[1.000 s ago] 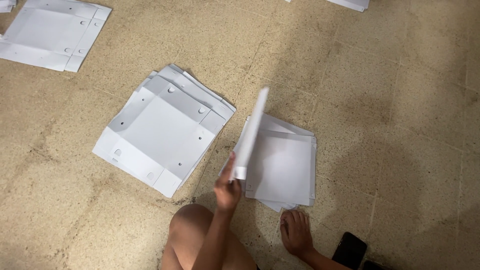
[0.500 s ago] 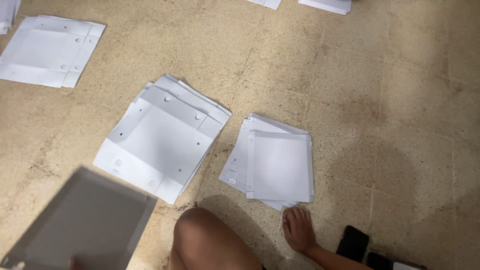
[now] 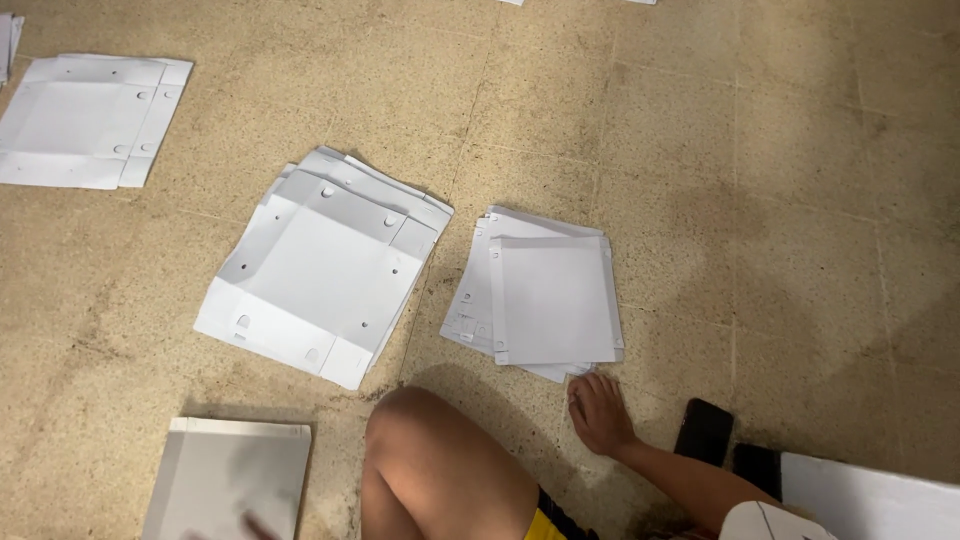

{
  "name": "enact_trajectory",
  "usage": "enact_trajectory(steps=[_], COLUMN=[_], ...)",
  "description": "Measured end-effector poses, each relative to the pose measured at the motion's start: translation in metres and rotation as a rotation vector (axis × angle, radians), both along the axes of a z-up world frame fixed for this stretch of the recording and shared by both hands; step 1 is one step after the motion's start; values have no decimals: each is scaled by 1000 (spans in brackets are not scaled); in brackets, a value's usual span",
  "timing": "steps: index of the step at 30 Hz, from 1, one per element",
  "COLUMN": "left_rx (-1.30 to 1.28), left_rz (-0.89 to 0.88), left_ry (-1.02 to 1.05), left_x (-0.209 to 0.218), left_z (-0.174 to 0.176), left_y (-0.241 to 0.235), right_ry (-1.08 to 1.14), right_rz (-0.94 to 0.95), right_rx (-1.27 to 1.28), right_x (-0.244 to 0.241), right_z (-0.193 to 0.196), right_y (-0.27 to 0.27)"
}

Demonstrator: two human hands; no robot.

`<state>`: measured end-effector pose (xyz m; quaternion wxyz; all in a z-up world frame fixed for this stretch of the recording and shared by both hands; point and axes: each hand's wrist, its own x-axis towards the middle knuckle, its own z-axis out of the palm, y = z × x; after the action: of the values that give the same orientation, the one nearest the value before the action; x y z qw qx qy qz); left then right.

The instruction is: The person sits on the floor and assembles a small white paper box by folding the sides and tucking the tabs into slots. They handle one flat sheet at a time, fold the edges, and secure the corners to form a finished box.

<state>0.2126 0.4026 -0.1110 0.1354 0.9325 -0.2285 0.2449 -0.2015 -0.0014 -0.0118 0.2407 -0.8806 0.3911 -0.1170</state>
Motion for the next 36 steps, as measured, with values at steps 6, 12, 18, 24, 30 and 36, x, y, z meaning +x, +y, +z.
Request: enact_trajectory(steps=[6, 12, 18, 24, 30, 36], left_rx=[-54, -66, 0, -128, -108, -148], left_rz=[119, 1, -34, 1, 51, 39], left_ry=[549, 319, 232, 324, 279, 617], left_x=[-67, -63, -70, -79, -89, -83], left_z=[119, 68, 76, 63, 80, 78], left_y=[-79, -50, -43, -15, -33, -35], right_ry=[-10, -153, -162, -91, -35, -90], right_rz=[-51, -141, -259, -150, -113, -94], right_rx=[-53, -208, -295, -259, -213, -250], right_x=[-12, 28, 82, 106, 135, 174], right_z=[-26, -2, 29, 39, 47, 29], right_y=[11, 1, -24, -26, -17, -19])
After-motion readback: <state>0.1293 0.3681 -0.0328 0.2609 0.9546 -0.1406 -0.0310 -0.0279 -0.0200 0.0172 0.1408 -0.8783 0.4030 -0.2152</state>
